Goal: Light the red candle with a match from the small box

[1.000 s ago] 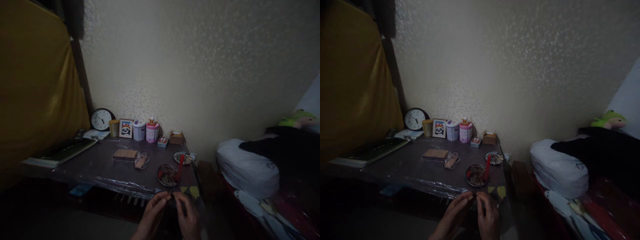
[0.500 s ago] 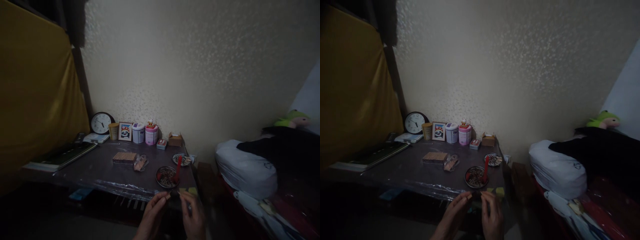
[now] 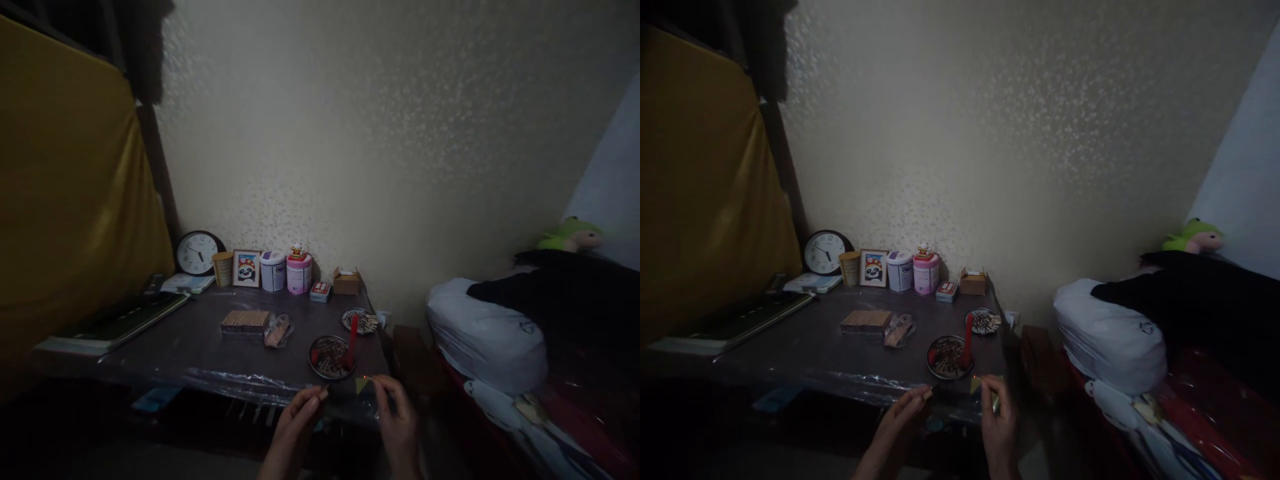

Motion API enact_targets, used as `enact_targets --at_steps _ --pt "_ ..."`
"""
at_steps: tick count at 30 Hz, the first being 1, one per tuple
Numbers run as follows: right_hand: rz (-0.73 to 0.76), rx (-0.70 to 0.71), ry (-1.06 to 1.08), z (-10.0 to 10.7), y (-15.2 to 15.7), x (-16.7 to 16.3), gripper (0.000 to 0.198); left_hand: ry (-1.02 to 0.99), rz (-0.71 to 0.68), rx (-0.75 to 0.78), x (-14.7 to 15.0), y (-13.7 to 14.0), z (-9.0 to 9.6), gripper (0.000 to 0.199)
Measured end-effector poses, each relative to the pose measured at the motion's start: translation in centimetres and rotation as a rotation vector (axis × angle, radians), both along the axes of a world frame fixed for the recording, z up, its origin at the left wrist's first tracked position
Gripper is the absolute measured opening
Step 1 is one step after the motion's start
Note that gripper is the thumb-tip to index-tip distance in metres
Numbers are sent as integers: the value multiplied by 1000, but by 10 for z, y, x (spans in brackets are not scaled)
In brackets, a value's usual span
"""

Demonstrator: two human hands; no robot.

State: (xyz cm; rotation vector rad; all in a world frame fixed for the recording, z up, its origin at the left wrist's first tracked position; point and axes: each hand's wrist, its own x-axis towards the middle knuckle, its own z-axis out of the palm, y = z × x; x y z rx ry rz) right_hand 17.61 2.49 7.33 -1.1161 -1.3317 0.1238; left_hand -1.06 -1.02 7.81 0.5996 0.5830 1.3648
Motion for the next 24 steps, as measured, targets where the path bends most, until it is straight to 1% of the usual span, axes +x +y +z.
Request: enact_targets --at_steps 3,6,9,14,19,21,24 --pt "16 -9 103 6 -2 -4 24 42 58 -4 -9 4 -10 23" --pt "14 -24 147 7 -1 -5 23 92 86 -38 -20 8 -19 28" --pt "5 -98 224 10 -2 -3 20 132 106 -80 -31 11 -26 33" --pt "6 -211 366 20 -2 0 22 179 113 -116 -47 14 -35 34" --pt "-3 -251 423 24 1 0 27 172 89 -124 -53 16 -36 35" --pt "-12 -253 441 25 3 0 28 150 86 -129 -53 19 -39 34" --pt "-32 -254 450 28 6 1 26 120 85 -119 -52 28 -46 35"
